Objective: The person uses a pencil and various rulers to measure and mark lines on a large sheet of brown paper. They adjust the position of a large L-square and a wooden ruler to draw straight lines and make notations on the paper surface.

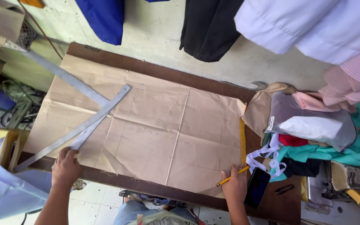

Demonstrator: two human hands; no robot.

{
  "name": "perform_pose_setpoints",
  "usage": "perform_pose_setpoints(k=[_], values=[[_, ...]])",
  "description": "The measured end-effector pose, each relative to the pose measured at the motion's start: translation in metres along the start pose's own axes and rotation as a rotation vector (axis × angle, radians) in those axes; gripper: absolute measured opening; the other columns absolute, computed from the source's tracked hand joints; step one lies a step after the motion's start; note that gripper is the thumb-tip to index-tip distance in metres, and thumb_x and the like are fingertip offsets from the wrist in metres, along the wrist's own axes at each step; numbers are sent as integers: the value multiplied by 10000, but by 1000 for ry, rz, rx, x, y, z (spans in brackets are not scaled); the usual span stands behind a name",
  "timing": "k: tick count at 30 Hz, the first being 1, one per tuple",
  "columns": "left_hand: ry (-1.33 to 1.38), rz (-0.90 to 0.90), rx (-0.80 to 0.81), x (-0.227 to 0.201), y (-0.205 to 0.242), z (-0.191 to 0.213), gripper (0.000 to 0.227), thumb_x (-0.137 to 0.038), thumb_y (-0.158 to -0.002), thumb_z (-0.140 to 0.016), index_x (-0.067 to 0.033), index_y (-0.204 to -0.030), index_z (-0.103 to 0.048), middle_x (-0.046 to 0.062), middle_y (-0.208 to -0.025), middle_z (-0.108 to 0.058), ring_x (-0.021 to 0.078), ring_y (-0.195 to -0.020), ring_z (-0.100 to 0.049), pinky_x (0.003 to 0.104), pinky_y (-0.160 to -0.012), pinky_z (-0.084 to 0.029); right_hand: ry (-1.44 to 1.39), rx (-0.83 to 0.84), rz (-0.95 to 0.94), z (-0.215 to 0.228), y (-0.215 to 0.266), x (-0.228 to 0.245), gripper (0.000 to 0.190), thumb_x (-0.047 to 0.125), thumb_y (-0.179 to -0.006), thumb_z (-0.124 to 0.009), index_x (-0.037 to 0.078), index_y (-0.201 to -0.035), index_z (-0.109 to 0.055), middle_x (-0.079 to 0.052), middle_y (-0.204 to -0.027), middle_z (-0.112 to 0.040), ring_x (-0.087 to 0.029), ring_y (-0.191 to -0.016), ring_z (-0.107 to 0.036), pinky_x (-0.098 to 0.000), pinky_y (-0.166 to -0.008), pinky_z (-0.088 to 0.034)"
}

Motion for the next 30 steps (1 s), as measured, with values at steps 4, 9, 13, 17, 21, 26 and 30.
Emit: perform_pose_setpoints(k=[4, 9, 13, 17, 21, 26, 30], values=[[-7, 78, -482, 3, 24, -12, 443, -277, -927, -604, -87, -1324, -661, 174, -1475, -531, 430, -1248, -559, 573, -1052, -381, -159, 62, -289, 24, 16, 0, 594, 341, -895, -734, 59, -1388, -559, -243, -1326, -608, -456, -1220, -577, -546, -970, -538], [358, 788, -283, 19, 36, -60, 988, -680, -897, -626, 37, -1446, -226, 246, -1372, -327, 461, -1226, -429, 508, -1083, -355, -306, 180, -572, 5, 32, -9, 799, 291, -860, -808, 107, -1533, -419, -263, -1424, -498, -452, -1296, -535, -524, -1070, -490], [515, 760, -211, -17, 53, -35, 859, -400, -827, -802, 14, -1428, -350, 267, -1419, -383, 459, -1315, -400, 536, -1094, -391, -818, -90, -686, 2, 53, -27, 661, 90, -831, -824, 81, -1447, -586, -98, -1075, -720, -231, -944, -673, -354, -804, -531], [713, 828, -198, -46, 66, -5, 797, -450, -858, -809, -14, -1371, -383, 313, -1356, -523, 477, -1221, -545, 554, -997, -491, -1154, -504, -717, 64, 89, -11, 630, 30, -761, -801, 1, -1366, -627, -218, -1184, -673, -214, -1034, -650, -277, -890, -523], [869, 862, -285, -34, 58, -18, 712, -338, -811, -896, -90, -1292, -433, 176, -1283, -603, 375, -1135, -616, 475, -942, -550, -987, -160, -837, -26, 117, -67, 665, 74, -759, -846, 68, -1397, -660, -262, -1274, -698, -246, -1118, -667, -323, -929, -508], [1091, 829, -303, -3, 52, -47, 508, -276, -886, -788, 24, -1249, -598, 126, -1196, -688, 274, -974, -706, 341, -748, -585, -556, 69, -898, -54, 147, -59, 582, 71, -815, -868, 183, -1363, -709, -58, -949, -775, -214, -877, -679, -315, -845, -555], [1077, 795, -197, 35, 38, -75, 410, -260, -948, -722, 32, -1195, -574, 79, -969, -621, 183, -693, -552, 389, -507, -424, -231, 105, -850, -26, 114, -43, 531, 71, -792, -832, 284, -1268, -728, 11, -1027, -797, -209, -1010, -726, -349, -957, -564]])
Point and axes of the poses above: each hand's wrist, its own y-axis away from the middle knuckle, its own z-axis out of the back of the hand, x = y × z, the point moved 6 cm from there along -y, towards the middle knuckle
